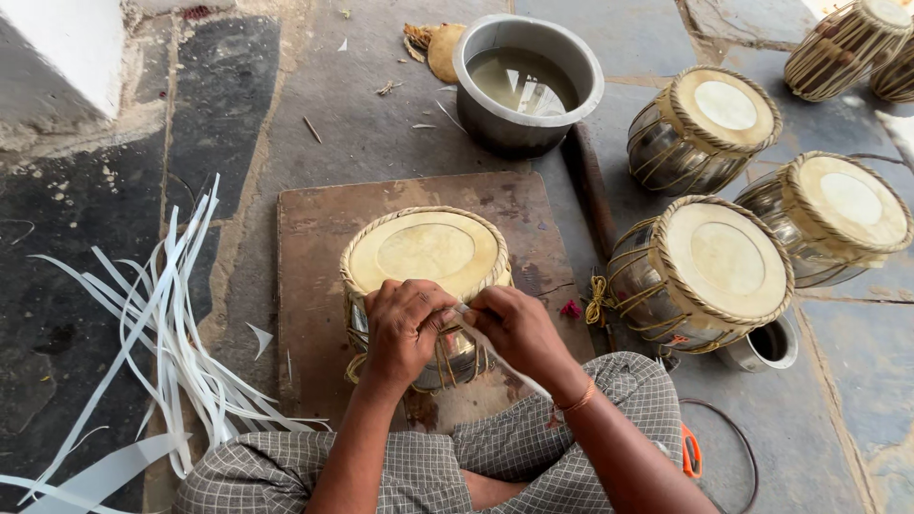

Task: The person weaves white straps around the body of a drum while using a pointed tool to guide and tension them.

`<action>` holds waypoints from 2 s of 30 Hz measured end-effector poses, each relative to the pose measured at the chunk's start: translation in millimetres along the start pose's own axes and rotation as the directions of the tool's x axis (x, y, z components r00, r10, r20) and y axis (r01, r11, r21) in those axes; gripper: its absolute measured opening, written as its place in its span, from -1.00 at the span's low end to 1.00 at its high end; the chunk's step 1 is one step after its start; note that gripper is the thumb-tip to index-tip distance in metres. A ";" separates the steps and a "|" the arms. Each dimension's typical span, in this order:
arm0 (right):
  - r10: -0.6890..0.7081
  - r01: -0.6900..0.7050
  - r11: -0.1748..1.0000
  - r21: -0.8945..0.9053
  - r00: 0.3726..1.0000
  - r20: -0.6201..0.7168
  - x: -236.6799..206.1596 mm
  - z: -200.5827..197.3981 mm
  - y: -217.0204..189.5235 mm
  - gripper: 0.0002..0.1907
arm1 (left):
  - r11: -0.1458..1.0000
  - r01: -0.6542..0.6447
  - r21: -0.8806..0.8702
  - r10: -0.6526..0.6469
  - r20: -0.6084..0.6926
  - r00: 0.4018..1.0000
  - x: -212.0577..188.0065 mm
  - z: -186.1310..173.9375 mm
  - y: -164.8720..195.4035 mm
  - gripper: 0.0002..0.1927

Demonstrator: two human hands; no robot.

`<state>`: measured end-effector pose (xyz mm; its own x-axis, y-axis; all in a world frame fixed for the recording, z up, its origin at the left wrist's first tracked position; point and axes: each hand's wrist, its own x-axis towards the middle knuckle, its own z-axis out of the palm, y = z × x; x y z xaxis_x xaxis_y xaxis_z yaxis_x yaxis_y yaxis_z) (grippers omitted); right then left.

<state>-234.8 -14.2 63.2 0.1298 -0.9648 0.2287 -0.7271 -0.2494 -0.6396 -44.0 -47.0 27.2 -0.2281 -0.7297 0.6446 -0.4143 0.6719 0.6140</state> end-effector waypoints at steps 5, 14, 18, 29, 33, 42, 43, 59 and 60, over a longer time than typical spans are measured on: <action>0.081 -0.076 0.994 0.076 0.994 -0.068 5.3 -4.5 14.7 -0.76 | 0.999 -0.019 0.050 0.019 0.011 1.000 15.2 9.5 1.3 -0.87; 0.308 -0.336 0.912 0.236 0.940 0.149 -1.4 27.8 26.9 -0.59 | 0.999 0.007 -0.051 -0.009 -0.054 0.998 12.5 9.9 -30.2 -0.83; 0.127 -0.125 0.986 0.110 0.992 -0.013 -14.0 41.4 24.1 -0.61 | 0.998 -0.004 -0.070 -0.002 -0.081 0.997 13.3 10.7 -23.6 -0.85; 0.020 -0.002 0.991 -0.137 0.991 0.130 -144.3 -69.9 -30.2 -0.55 | 0.989 0.065 -0.135 -0.040 0.179 0.983 -24.5 -20.1 27.3 -0.81; 0.310 -0.403 0.906 0.129 0.839 0.447 -204.5 -92.5 -28.1 -0.62 | 0.984 0.137 -0.110 -0.097 0.313 0.945 -35.7 -27.6 38.8 -0.79; 0.244 -0.461 0.784 0.416 0.845 0.477 -251.0 -133.5 -48.4 -0.74 | 0.991 0.070 -0.117 -0.029 0.319 0.947 -61.5 -35.3 62.1 -0.74; 0.216 -0.431 0.811 0.395 0.849 0.483 -246.0 -145.3 -40.0 -0.75 | 0.995 0.054 -0.080 -0.032 0.246 0.969 -65.6 -33.2 62.4 -0.77; 0.161 0.301 0.338 0.892 0.915 -0.370 -20.8 -77.4 -21.0 -0.67 | 0.984 -0.098 0.152 0.101 -0.014 0.995 -64.9 28.0 31.7 -0.79; 0.176 0.295 0.324 0.899 0.915 -0.363 -9.6 -64.6 -14.5 -0.67 | 0.984 -0.108 0.141 0.112 -0.021 0.993 -61.7 29.1 25.7 -0.78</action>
<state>-269.1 4.0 117.7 -0.2536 -0.8965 0.3633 0.4092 -0.4397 -0.7995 -66.2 11.6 -10.0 -0.2541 -0.6468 0.7190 -0.5069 0.7222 0.4706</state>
